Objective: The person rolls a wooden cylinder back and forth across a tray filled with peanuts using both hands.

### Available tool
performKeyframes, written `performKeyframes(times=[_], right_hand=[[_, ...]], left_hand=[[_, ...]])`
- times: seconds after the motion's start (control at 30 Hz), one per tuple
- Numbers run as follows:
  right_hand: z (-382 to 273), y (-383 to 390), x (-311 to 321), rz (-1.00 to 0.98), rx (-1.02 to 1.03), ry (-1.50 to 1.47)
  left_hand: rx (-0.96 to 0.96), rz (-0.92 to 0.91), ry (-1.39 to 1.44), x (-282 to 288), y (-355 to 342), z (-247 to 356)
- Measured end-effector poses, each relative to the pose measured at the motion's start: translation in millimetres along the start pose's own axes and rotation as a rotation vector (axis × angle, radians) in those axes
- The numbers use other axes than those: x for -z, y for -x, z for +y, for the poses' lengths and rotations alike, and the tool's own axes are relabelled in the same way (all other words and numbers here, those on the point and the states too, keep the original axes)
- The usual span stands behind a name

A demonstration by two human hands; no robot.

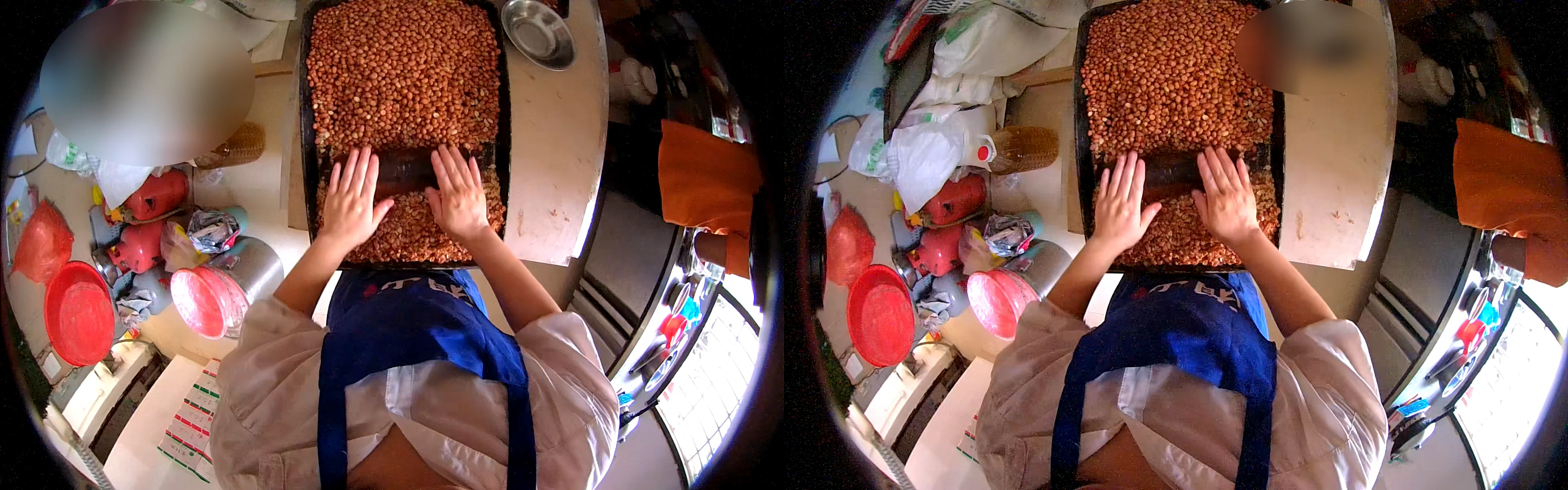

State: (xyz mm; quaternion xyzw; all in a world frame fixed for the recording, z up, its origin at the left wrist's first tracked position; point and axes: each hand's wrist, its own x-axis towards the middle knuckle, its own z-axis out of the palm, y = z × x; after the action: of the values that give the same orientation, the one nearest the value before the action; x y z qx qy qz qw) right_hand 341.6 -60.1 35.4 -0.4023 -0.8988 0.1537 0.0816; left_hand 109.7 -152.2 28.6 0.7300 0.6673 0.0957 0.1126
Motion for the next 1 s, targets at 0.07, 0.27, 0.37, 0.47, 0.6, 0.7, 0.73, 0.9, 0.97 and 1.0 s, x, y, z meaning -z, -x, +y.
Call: performKeyframes(times=[0.07,0.27,0.37,0.47,0.6,0.7,0.73,0.9,0.97,1.0], right_hand=[[6.5,-40.2,-3.8,-0.029,-0.067,0.108],[38.5,-166.6,-0.4,0.397,-0.151,0.182],[25.2,-162.3,0.1,0.266,-0.203,0.207],[-6.2,-111.4,17.9,-0.201,-0.223,0.191],[-10.8,-18.9,-11.8,0.101,0.037,0.122],[-10.0,-26.3,-14.6,0.005,-0.008,0.224],[-13.3,-54.2,0.5,-0.131,-0.056,0.29],[13.5,-177.1,12.6,-0.069,-0.184,0.186],[13.2,-172.8,11.4,-0.027,-0.175,0.178],[6.3,-159.6,8.6,-0.05,-0.171,0.26]], left_hand=[[0.005,-0.014,-0.072,1.1,-34.3,-17.6],[0.166,0.19,-0.218,8.8,-146.4,-84.7],[0.141,0.202,-0.144,7.5,-136.8,-83.3],[0.056,0.185,-0.126,11.1,-79.9,-55.4],[-0.084,0.194,-0.021,3.1,-10.4,-30.0],[-0.041,0.16,0.007,-0.8,-17.8,-31.4],[0.032,0.125,-0.031,4.5,-42.8,-41.2],[0.203,0.204,-0.061,8.3,-138.1,-97.9],[0.199,0.258,-0.072,5.9,-133.6,-98.4],[0.177,0.266,-0.11,0.5,-118.5,-90.0]])
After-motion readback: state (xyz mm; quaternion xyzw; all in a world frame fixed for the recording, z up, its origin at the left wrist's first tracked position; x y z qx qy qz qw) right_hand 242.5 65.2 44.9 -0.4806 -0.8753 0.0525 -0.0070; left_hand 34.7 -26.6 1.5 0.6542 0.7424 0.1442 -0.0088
